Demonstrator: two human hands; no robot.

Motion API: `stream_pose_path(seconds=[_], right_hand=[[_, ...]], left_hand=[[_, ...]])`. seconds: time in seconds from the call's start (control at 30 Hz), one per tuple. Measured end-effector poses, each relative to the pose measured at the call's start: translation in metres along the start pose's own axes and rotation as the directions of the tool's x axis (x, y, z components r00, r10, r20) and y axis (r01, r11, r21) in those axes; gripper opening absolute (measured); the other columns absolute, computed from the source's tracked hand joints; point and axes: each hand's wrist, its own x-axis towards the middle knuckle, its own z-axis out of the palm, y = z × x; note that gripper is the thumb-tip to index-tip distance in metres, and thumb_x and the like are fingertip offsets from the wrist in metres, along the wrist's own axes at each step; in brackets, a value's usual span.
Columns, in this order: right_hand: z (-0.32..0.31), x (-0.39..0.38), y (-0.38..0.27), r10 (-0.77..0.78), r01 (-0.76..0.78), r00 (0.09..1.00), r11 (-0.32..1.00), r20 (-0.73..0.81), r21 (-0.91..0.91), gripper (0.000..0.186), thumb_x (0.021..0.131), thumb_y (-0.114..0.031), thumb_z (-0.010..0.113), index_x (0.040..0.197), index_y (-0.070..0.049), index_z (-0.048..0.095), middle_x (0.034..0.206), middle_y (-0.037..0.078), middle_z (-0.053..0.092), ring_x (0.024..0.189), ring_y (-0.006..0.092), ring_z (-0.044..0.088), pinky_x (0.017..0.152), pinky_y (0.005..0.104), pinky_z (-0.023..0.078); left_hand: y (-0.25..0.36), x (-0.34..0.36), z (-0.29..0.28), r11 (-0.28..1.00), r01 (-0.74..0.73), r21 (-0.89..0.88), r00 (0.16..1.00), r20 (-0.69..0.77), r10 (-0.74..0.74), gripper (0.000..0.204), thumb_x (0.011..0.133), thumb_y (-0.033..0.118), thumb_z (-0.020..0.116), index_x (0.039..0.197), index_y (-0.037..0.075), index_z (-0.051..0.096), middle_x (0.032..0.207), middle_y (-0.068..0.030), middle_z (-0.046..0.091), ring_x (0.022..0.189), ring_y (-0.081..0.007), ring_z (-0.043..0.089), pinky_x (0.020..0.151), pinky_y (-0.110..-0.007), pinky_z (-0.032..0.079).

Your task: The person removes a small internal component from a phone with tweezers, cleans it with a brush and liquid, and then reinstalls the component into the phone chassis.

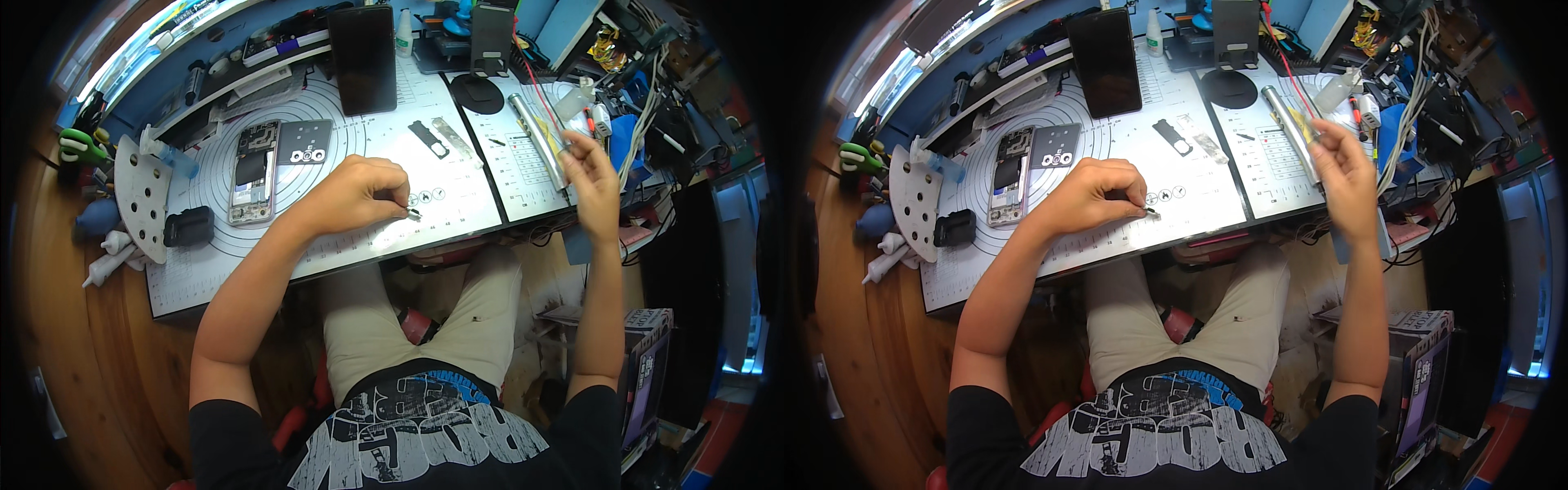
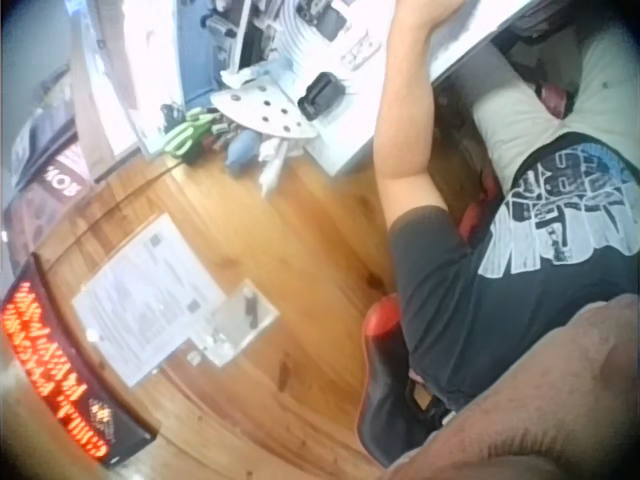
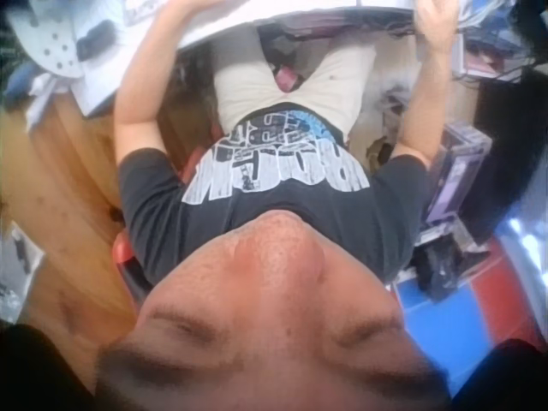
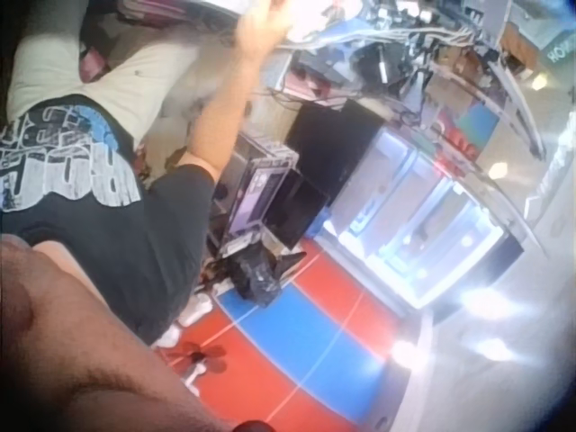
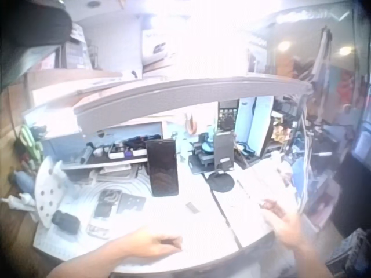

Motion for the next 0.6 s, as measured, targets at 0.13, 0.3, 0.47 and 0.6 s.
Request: stream_pose_path(seconds=[0.13, 0.3, 0.47, 0.6], right_hand=[[0.063, -0.048, -0.035, -0.010, 0.040, 0.979, 0.989, 0.204, -0.139, 0.040, 0.094, 0.002, 0.073, 0.133, -0.004, 0.069, 0.096, 0.003, 0.065, 0.081, 0.0096, 0.058, 0.072, 0.0247, 0.049], [0.103, -0.068, -0.049, -0.235, 0.332, 0.914, 0.902, 0.331, -0.277, 0.047, 0.093, 0.005, 0.070, 0.138, -0.007, 0.068, 0.094, 0.013, 0.066, 0.074, 0.0250, 0.062, 0.070, 0.0332, 0.052], [0.112, -0.066, -0.037, -0.337, 0.449, 0.858, 0.858, 0.387, -0.249, 0.045, 0.087, 0.009, 0.069, 0.130, -0.004, 0.070, 0.095, 0.014, 0.069, 0.080, 0.0308, 0.068, 0.072, 0.0391, 0.056], [0.112, -0.067, -0.034, -0.354, 0.458, 0.854, 0.859, 0.381, -0.230, 0.043, 0.084, 0.009, 0.069, 0.124, -0.004, 0.072, 0.097, 0.014, 0.070, 0.082, 0.0309, 0.070, 0.073, 0.0386, 0.058]], left_hand=[[-0.001, -0.002, 0.002, 1.000, 0.022, -0.006, 1.000, -0.006, -0.022, 0.013, 0.079, 0.000, 0.082, 0.082, 0.000, 0.069, 0.085, -0.0078, 0.073, 0.083, -0.0224, 0.070, 0.074, -0.033, 0.054], [0.000, -0.001, 0.002, 1.000, -0.018, 0.016, 1.000, -0.015, 0.019, 0.014, 0.078, 0.000, 0.082, 0.081, 0.000, 0.069, 0.086, -0.0079, 0.074, 0.084, -0.0229, 0.070, 0.074, -0.034, 0.054], [-0.001, -0.003, 0.004, 0.998, -0.053, 0.038, 0.998, -0.035, 0.054, 0.013, 0.078, 0.000, 0.082, 0.081, 0.000, 0.069, 0.087, -0.0076, 0.074, 0.085, -0.0228, 0.070, 0.075, -0.034, 0.054], [-0.001, -0.003, 0.004, 0.997, -0.054, 0.061, 0.998, -0.036, 0.057, 0.013, 0.077, -0.001, 0.081, 0.081, 0.000, 0.069, 0.088, -0.0077, 0.075, 0.086, -0.0232, 0.070, 0.074, -0.034, 0.055]])
